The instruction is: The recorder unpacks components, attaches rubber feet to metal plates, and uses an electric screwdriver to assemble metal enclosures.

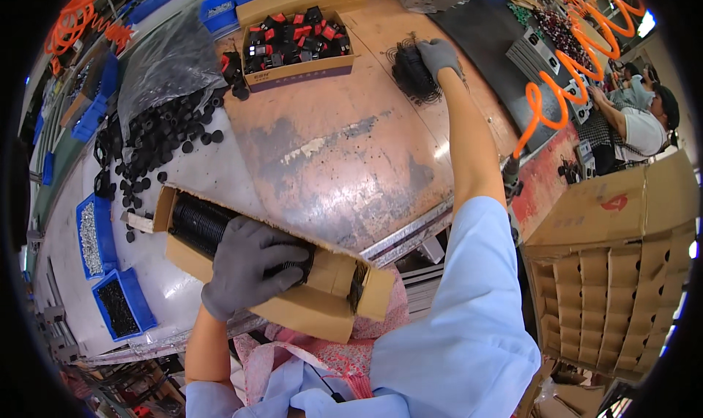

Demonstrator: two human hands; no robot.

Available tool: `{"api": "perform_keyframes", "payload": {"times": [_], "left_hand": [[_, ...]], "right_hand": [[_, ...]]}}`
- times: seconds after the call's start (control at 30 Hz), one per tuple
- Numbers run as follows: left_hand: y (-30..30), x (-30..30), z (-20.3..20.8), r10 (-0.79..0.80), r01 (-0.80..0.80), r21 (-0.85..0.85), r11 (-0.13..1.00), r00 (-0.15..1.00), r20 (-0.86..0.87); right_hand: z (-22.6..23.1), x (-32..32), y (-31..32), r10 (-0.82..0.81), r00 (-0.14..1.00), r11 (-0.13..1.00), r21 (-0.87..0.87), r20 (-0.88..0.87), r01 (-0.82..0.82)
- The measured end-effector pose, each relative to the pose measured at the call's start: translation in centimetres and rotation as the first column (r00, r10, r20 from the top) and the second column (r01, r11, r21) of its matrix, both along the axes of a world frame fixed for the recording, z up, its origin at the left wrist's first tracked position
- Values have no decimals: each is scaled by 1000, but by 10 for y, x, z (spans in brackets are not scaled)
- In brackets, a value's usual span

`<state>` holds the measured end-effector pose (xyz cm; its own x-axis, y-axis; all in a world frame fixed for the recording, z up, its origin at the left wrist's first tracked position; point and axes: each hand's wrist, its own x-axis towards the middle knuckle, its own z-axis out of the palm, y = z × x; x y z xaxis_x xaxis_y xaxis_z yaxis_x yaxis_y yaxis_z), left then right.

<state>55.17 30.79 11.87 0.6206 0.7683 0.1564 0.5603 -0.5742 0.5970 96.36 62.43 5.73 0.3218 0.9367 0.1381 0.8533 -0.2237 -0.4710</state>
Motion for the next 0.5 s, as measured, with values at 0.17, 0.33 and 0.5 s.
{"api": "perform_keyframes", "payload": {"times": [0.17,0.33,0.5], "left_hand": [[1,2,1,40,-40,-2,999,999,-23],[1,3,0,45,-45,6,999,999,-25],[0,5,3,55,-56,41,998,998,9]], "right_hand": [[6,-20,28,-36,998,998,49,-46,39],[-13,-16,39,-189,970,940,256,-152,224],[-35,-6,45,-227,702,672,413,-675,615]]}}
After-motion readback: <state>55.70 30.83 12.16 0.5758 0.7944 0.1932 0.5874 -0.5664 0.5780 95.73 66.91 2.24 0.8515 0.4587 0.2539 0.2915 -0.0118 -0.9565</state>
